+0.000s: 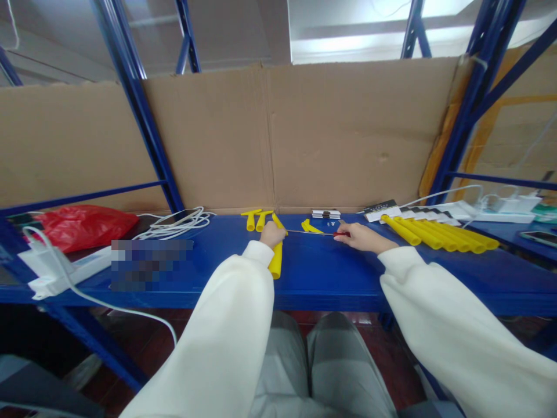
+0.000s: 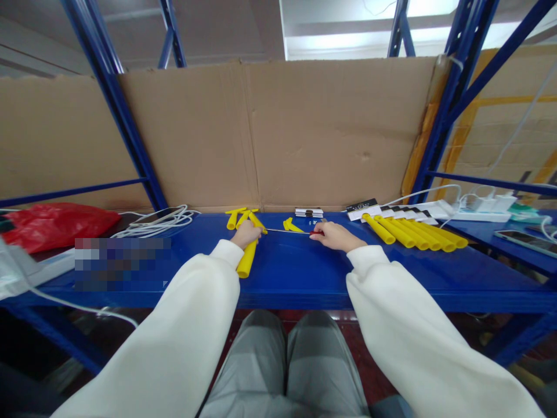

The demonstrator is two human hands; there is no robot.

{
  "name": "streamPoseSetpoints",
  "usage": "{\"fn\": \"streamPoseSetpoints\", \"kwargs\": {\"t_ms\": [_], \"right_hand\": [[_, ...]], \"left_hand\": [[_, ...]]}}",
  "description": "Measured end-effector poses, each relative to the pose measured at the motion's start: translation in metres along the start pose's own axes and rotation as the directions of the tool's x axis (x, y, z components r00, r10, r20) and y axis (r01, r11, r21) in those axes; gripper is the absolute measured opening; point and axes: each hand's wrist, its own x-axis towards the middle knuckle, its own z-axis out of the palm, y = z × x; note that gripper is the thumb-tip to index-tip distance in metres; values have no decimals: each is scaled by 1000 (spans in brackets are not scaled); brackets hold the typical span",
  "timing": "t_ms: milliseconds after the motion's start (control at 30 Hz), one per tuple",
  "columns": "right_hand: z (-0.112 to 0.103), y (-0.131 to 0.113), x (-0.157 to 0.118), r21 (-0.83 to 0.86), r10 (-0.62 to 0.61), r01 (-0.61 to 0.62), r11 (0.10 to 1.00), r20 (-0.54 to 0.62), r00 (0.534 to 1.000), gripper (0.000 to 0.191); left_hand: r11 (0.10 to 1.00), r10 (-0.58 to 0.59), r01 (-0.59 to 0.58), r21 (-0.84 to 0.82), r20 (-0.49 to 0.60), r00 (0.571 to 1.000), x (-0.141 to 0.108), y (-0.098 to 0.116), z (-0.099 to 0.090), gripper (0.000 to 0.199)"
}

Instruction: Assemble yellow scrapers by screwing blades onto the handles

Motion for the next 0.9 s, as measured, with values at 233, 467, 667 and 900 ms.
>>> {"fn": "streamPoseSetpoints", "kwargs": {"t_ms": [233, 467, 667, 900], "right_hand": [[6, 5, 2, 65, 6, -4, 998, -23, 1000, 19], [1, 0, 0, -56, 25, -28, 998, -47, 999, 10], [-2, -5, -1, -34, 32, -31, 999, 11, 999, 14], [2, 0, 0, 7, 49, -49, 999, -35, 998, 19]], "left_hand": [[999, 20, -20, -26, -4, 1000, 4, -3, 2, 25], [999, 8, -7, -49, 12, 1000, 2, -2, 1, 18], [998, 19, -19, -55, 3, 1000, 8, -6, 4, 18], [999, 18, -17, -49, 11, 1000, 9, -6, 5, 15]]}}
